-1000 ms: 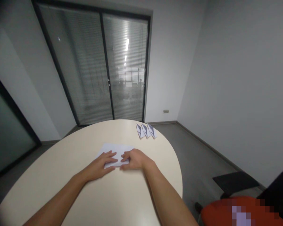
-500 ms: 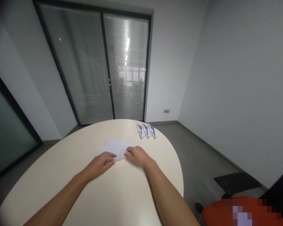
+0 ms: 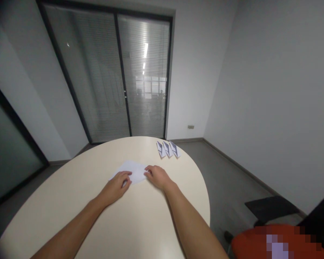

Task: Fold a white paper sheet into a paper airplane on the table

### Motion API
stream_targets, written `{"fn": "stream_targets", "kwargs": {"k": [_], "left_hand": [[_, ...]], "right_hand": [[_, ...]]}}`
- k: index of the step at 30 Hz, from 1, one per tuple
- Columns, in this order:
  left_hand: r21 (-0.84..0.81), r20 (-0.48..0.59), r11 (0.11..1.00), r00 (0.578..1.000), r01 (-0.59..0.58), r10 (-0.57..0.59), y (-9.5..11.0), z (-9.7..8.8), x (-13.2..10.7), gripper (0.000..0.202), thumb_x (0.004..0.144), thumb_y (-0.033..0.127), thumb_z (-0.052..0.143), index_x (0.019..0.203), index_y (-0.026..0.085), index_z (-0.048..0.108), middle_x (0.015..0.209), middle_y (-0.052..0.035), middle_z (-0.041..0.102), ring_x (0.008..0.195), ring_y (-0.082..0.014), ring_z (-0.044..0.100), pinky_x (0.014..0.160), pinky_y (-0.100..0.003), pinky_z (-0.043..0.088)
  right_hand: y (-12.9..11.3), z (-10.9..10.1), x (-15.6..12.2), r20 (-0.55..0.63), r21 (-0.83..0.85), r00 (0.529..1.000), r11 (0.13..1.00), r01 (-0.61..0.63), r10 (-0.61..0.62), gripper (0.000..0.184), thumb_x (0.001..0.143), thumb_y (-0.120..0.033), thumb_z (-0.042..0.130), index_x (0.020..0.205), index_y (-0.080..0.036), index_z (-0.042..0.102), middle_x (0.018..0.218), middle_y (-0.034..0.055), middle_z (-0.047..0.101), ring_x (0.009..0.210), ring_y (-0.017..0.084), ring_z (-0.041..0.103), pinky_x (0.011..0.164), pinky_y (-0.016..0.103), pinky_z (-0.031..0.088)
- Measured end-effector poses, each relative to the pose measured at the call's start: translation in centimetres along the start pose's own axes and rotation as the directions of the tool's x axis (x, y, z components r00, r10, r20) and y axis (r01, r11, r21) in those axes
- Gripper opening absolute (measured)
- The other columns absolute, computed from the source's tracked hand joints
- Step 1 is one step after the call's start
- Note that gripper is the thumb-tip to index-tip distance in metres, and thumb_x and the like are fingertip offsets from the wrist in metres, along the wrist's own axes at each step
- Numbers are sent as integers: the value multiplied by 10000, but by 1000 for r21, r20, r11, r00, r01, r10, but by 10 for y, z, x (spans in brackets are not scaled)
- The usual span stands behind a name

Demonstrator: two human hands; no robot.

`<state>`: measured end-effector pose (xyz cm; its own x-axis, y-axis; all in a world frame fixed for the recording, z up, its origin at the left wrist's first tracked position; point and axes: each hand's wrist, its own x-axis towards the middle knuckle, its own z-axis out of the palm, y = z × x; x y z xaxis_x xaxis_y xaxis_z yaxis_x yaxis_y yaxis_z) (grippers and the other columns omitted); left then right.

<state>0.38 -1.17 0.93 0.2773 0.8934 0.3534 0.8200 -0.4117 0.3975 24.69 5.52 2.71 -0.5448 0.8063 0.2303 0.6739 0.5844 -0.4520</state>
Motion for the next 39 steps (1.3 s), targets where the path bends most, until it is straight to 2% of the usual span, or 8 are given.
{"fn": "stream_targets", "kwargs": {"k": [5, 11, 16, 20, 25, 31, 35, 39], "left_hand": [[-10, 0, 1000, 1000, -7, 7, -1, 4, 0, 406, 931, 270, 496, 1322, 193, 573, 1395, -95, 570, 1286, -236, 519, 1127, -431, 411], [45, 72, 998, 997, -32, 29, -1, 2, 1, 348, 975, 296, 451, 1218, 236, 693, 1433, -45, 560, 1317, -236, 512, 1138, -428, 401], [88, 86, 996, 996, -34, 26, -4, 4, 2, 396, 998, 336, 422, 1309, 226, 640, 1419, -53, 576, 1332, -228, 506, 1151, -419, 382], [126, 95, 992, 995, -17, 5, -7, 6, 2, 416, 993, 311, 420, 1357, 225, 604, 1466, -62, 526, 1369, -241, 472, 1165, -438, 360], [144, 98, 989, 995, -17, 3, -6, 5, 3, 398, 997, 317, 428, 1333, 236, 624, 1457, -58, 537, 1348, -255, 492, 1141, -466, 380], [179, 109, 983, 994, -25, 6, -4, 2, 1, 389, 976, 283, 461, 1321, 228, 633, 1445, -50, 552, 1329, -253, 502, 1128, -451, 389], [167, 86, 986, 996, -19, 5, 0, -1, 1, 371, 960, 288, 496, 1290, 226, 651, 1391, -63, 597, 1293, -246, 525, 1105, -434, 401], [183, 81, 982, 996, -48, 34, 6, -4, 1, 344, 946, 313, 533, 1255, 236, 665, 1312, -68, 636, 1206, -248, 564, 1054, -425, 421]], "right_hand": [[-5, 6, 0, -36, -36, 999, 999, -30, 29, 357, 984, -364, 480, 1246, -194, 654, 1120, 113, 690, 1005, 221, 627, 898, 315, 451], [-21, 10, 1, -81, -159, 997, 987, 7, -21, 321, 950, -246, 504, 1218, -169, 663, 1178, 123, 663, 1119, 253, 563, 987, 360, 419], [-43, 24, -3, 7, -76, 983, 980, 185, -185, 493, 1027, -431, 373, 1409, -161, 528, 1451, 130, 521, 1329, 249, 465, 1129, 389, 320], [-48, 38, -5, 157, -72, 987, 996, 51, -39, 728, 1021, -592, 228, 1550, -99, 318, 1600, 175, 272, 1490, 311, 228, 1200, 504, 176], [-36, 32, -2, 198, -157, 968, 980, -122, 152, 766, 1017, -567, 187, 1576, -45, 198, 1632, 160, 138, 1522, 301, 90, 1220, 503, 73], [-22, 24, -2, 132, -215, 947, 941, -261, 293, 750, 1008, -515, 222, 1576, -28, 174, 1639, 152, 115, 1524, 299, 66, 1212, 514, 52], [-16, 25, 0, 49, -242, 931, 909, -340, 361, 703, 1007, -483, 256, 1565, -56, 251, 1635, 160, 162, 1517, 337, 84, 1195, 550, 68], [-11, 21, 2, -75, -273, 932, 891, -362, 356, 597, 993, -335, 327, 1529, -71, 344, 1626, 171, 206, 1510, 340, 117, 1189, 550, 93]]}}
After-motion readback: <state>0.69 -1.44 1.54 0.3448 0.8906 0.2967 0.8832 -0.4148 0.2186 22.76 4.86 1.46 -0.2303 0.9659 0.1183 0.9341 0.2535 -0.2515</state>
